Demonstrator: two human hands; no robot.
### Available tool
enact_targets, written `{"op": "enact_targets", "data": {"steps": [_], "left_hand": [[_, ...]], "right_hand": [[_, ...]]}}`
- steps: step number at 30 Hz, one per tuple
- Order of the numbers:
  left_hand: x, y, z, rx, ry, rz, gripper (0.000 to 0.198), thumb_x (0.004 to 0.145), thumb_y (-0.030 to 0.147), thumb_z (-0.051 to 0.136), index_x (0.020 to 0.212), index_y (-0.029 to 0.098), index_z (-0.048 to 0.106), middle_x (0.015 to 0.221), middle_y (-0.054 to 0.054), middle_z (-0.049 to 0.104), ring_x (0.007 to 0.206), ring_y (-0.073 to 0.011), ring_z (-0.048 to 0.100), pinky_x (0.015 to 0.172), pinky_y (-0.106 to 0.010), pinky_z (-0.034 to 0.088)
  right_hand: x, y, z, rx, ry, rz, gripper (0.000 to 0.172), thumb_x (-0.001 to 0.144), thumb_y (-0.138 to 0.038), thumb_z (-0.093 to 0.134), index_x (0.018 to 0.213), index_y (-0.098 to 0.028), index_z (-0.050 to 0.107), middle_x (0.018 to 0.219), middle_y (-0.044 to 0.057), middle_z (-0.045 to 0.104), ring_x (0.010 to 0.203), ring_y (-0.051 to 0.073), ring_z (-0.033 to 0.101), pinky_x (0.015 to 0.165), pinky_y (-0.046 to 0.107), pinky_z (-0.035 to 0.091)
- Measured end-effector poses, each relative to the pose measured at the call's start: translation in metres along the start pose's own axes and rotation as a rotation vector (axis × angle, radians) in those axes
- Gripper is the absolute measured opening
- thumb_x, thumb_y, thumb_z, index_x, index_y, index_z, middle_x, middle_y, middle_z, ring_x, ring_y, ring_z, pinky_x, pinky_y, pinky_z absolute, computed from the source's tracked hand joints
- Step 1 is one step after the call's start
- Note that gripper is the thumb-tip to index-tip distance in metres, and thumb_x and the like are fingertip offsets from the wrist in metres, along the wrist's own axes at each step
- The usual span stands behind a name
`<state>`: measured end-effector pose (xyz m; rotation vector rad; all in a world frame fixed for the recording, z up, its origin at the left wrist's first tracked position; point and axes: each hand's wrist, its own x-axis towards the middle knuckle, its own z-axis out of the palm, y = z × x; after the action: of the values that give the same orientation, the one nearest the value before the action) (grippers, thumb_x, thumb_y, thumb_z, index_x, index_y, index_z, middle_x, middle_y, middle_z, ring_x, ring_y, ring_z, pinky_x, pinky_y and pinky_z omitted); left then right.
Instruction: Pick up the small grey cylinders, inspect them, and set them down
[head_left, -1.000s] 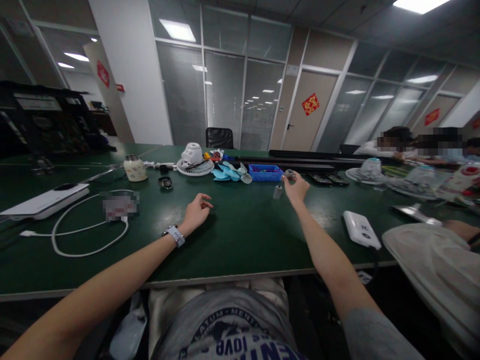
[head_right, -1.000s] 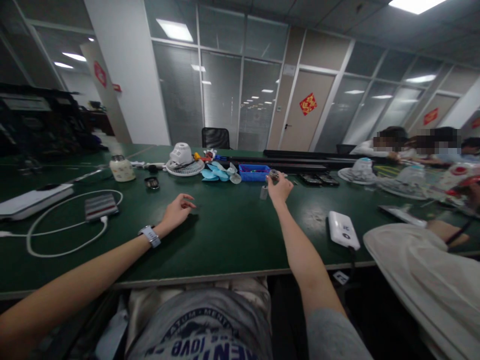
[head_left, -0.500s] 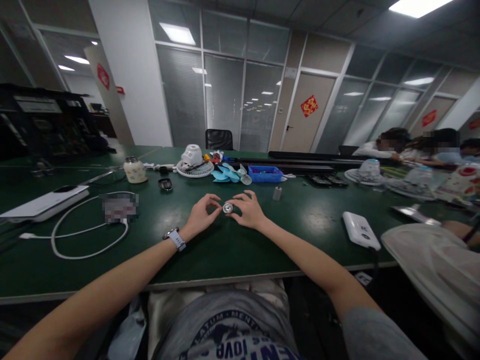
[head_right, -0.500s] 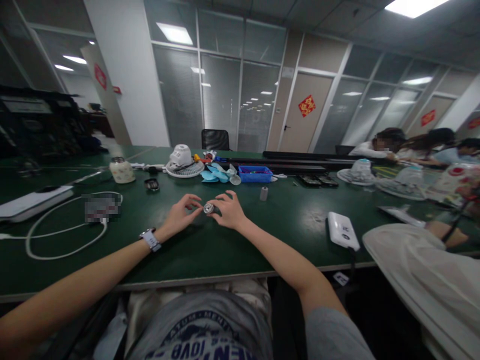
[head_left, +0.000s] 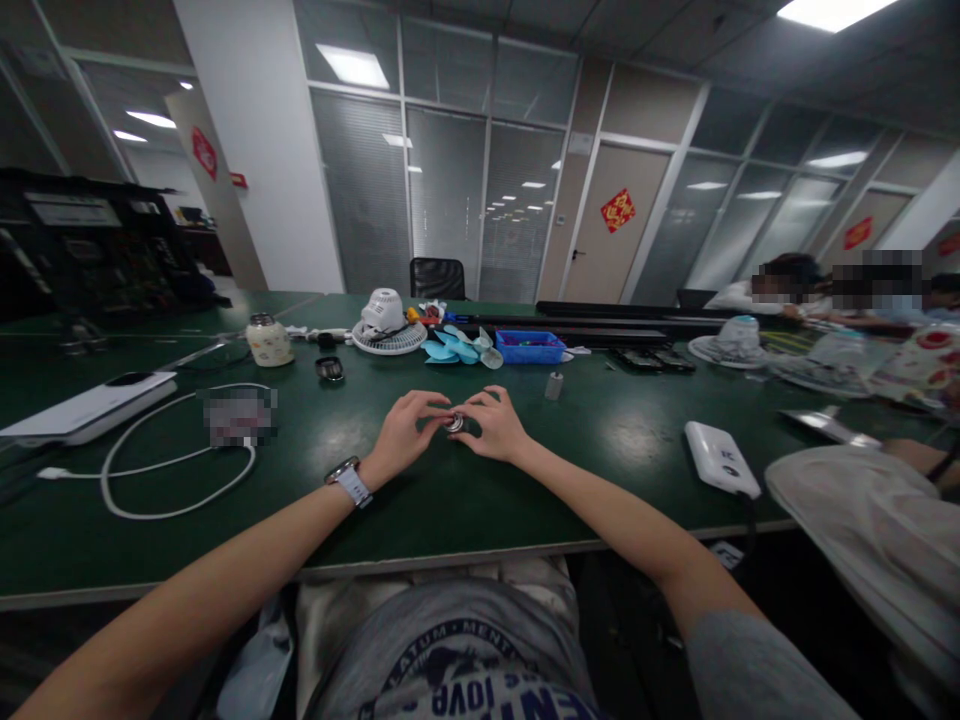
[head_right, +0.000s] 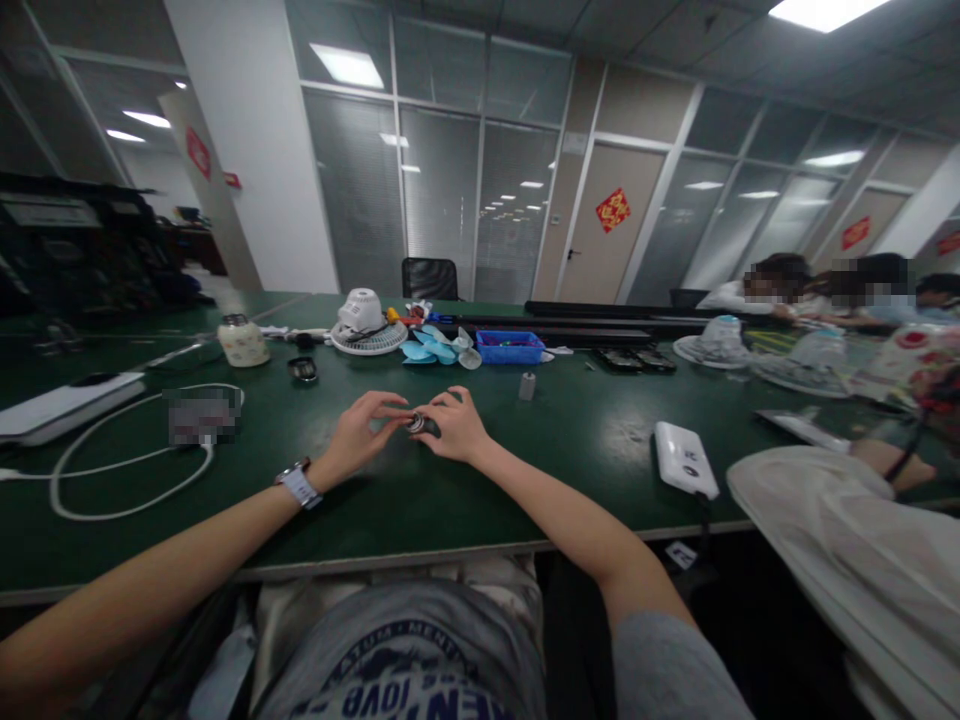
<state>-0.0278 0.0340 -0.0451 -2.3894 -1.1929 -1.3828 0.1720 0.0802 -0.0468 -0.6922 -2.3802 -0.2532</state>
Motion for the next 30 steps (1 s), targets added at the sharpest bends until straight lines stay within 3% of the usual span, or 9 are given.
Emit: {"op": "enact_targets", "data": {"steps": [30], "left_hand": [[0.0009, 0.0018, -0.0003, 0.032, 0.004, -0.068, 0.015, 0.086, 0.025, 0.055, 0.088, 0.021, 0.069, 0.099, -0.005, 0.064, 0.094, -0.0199, 0.060, 0.087, -0.037, 0.049]], "right_hand": [[0.0002, -0.0025, -0.0011, 0.059, -0.019, 0.051, 0.038, 0.079, -0.042, 0.069, 0.109, -0.020, 0.066, 0.098, 0.007, 0.070, 0.097, 0.021, 0.059, 0.099, 0.041, 0.027]]}}
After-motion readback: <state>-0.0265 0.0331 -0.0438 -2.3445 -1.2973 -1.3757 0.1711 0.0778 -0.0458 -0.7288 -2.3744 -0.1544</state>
